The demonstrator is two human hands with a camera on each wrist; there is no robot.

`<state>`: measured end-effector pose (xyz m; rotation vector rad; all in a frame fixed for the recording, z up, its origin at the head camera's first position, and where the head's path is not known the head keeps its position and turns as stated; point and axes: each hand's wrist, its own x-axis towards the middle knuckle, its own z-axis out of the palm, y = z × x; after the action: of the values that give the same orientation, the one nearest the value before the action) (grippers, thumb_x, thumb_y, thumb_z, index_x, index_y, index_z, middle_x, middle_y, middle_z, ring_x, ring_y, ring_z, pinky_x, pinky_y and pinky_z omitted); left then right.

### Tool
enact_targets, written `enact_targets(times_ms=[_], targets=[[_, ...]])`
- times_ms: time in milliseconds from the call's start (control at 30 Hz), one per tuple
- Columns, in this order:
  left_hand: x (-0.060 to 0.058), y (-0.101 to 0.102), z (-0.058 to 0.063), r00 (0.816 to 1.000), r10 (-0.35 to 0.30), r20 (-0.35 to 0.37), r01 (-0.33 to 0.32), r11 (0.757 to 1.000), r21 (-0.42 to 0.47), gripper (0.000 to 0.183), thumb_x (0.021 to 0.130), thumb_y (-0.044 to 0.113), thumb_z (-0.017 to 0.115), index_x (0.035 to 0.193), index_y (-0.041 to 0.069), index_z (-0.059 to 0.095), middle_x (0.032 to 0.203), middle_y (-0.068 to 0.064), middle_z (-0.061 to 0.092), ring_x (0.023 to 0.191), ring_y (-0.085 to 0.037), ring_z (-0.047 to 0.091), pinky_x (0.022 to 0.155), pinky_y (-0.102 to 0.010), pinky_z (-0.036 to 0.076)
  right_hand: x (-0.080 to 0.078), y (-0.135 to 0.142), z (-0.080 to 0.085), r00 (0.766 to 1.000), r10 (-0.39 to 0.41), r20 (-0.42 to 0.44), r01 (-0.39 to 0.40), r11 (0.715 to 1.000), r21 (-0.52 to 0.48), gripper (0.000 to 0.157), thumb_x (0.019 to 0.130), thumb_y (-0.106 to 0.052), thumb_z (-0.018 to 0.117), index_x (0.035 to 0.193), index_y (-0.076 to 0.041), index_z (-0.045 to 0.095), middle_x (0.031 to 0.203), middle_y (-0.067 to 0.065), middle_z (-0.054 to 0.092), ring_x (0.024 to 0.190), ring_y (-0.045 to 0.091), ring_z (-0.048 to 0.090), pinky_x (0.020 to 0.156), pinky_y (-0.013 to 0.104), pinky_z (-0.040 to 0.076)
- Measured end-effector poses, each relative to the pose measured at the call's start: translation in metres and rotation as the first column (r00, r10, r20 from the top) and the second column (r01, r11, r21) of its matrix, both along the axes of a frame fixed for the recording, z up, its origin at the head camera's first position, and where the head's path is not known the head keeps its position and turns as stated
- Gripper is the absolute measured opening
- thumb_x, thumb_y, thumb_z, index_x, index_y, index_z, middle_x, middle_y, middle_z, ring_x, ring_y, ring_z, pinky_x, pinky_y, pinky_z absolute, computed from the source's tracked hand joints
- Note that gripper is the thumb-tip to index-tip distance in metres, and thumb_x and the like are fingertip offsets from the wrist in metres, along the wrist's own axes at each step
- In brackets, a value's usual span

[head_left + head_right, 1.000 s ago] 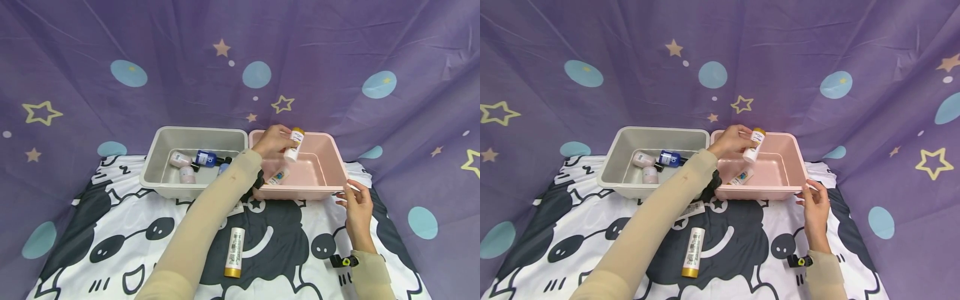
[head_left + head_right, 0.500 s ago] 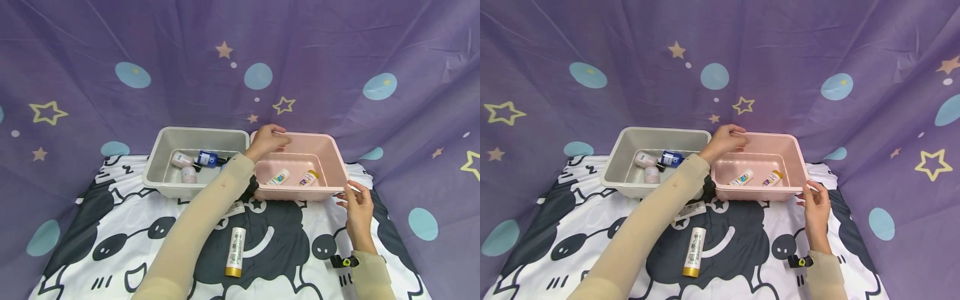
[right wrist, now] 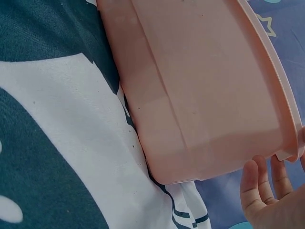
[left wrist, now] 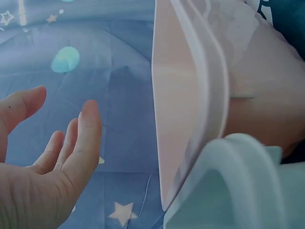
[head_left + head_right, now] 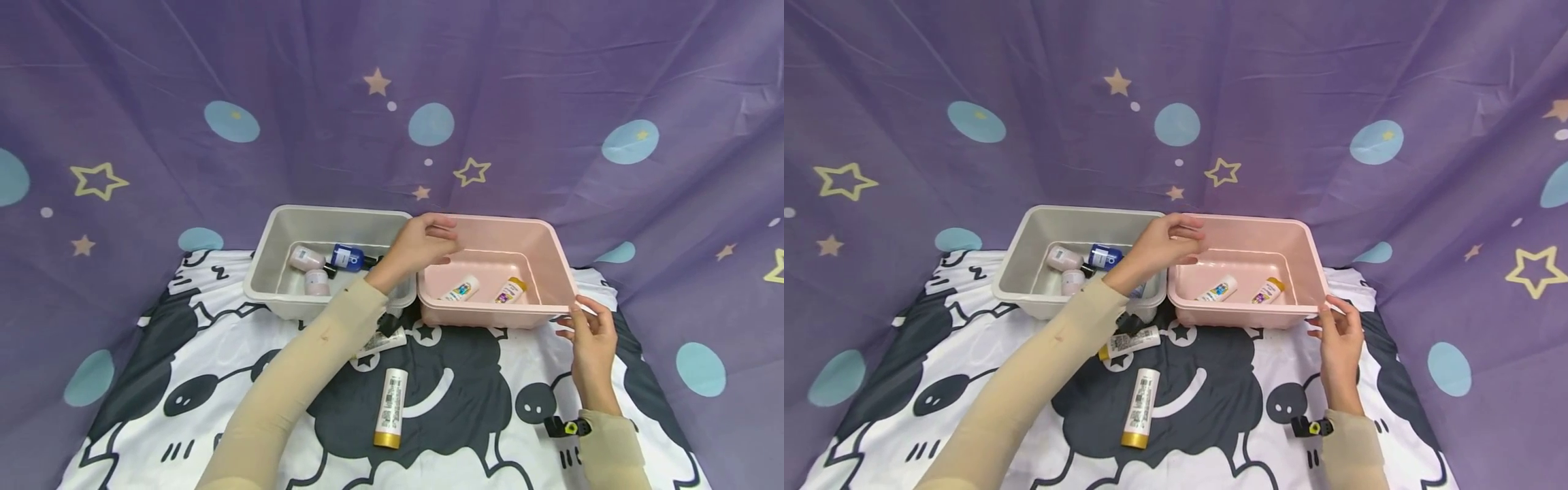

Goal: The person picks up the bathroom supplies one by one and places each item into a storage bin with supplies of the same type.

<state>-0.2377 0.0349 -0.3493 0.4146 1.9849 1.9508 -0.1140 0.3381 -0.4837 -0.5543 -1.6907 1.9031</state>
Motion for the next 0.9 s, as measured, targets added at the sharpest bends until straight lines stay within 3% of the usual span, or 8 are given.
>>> enact_targets(times_ms=[233,533,900], targets=[[0.022,-0.019,-0.004,1.000,0.004,-0.030,-0.004,1.000,-0.024,0.039,0.088,0.005,0.076,0.124,-0.002,0.061,0.114,-0.018,0.067,0.095,-0.027,0.069,0.076,-0.033,0.061,0.000,0.000,0.002,1.000,0.003,0.000,-0.003,1.000,0.004,0.028,0.098,-0.012,0.067,0.125,-0.008,0.061,0.100,0.008,0.065,0.076,0.020,0.068,0.055,0.023,0.056],[0.051,-0.047,-0.029,0.999,-0.003,-0.042,0.002,0.999,-0.038,0.042,0.088,0.014,0.078,0.126,0.004,0.063,0.113,-0.010,0.068,0.097,-0.022,0.069,0.077,-0.035,0.061,0.001,-0.001,0.002,1.000,0.001,-0.009,-0.001,1.000,-0.008,0.028,0.098,-0.011,0.067,0.125,-0.007,0.062,0.100,0.008,0.065,0.075,0.020,0.069,0.054,0.024,0.056],[0.084,-0.070,-0.048,1.000,-0.018,-0.015,0.017,0.998,-0.067,0.045,0.089,0.015,0.078,0.128,0.001,0.060,0.119,-0.016,0.066,0.099,-0.023,0.069,0.078,-0.035,0.060,0.001,-0.002,0.000,1.000,-0.005,-0.002,0.005,1.000,-0.016,0.028,0.097,-0.013,0.068,0.124,-0.009,0.062,0.100,0.009,0.064,0.075,0.022,0.069,0.054,0.024,0.056]])
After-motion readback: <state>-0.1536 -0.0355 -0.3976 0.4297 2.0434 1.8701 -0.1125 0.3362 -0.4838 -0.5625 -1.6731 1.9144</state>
